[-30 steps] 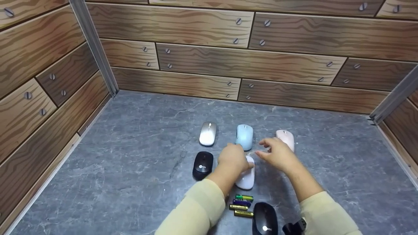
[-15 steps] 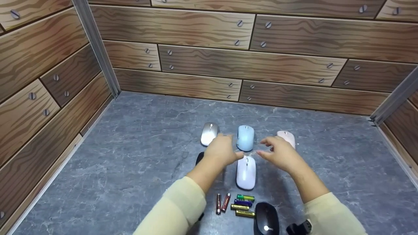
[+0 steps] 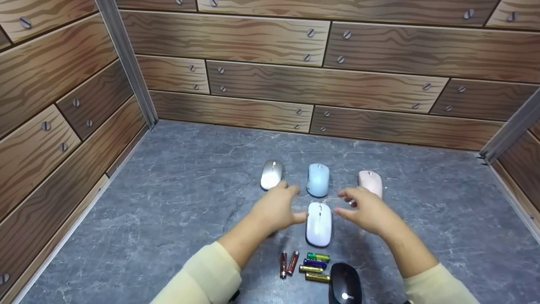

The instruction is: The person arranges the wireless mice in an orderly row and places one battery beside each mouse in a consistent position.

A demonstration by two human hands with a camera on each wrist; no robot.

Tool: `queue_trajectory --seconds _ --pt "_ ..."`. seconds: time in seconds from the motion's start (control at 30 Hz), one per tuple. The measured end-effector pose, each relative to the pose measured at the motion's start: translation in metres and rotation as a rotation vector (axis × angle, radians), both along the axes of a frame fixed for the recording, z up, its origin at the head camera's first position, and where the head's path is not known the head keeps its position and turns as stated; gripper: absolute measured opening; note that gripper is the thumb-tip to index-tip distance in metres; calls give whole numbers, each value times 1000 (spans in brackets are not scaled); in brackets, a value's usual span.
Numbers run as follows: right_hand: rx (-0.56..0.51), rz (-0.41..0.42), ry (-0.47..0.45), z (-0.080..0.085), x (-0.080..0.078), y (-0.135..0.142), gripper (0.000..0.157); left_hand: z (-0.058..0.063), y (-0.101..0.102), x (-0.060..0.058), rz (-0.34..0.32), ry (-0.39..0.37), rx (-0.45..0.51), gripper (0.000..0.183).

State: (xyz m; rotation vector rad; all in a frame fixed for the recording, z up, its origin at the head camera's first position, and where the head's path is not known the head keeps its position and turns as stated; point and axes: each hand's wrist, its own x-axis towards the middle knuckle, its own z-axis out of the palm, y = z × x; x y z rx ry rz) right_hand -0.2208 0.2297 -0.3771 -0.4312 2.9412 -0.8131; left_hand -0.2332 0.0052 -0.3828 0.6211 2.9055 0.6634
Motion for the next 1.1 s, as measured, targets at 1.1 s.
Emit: queue_trajectory --seconds 1.1 --pt "305 35 -385 -43 68 -17 94 -23 -15 31 -155 85 -52 62"
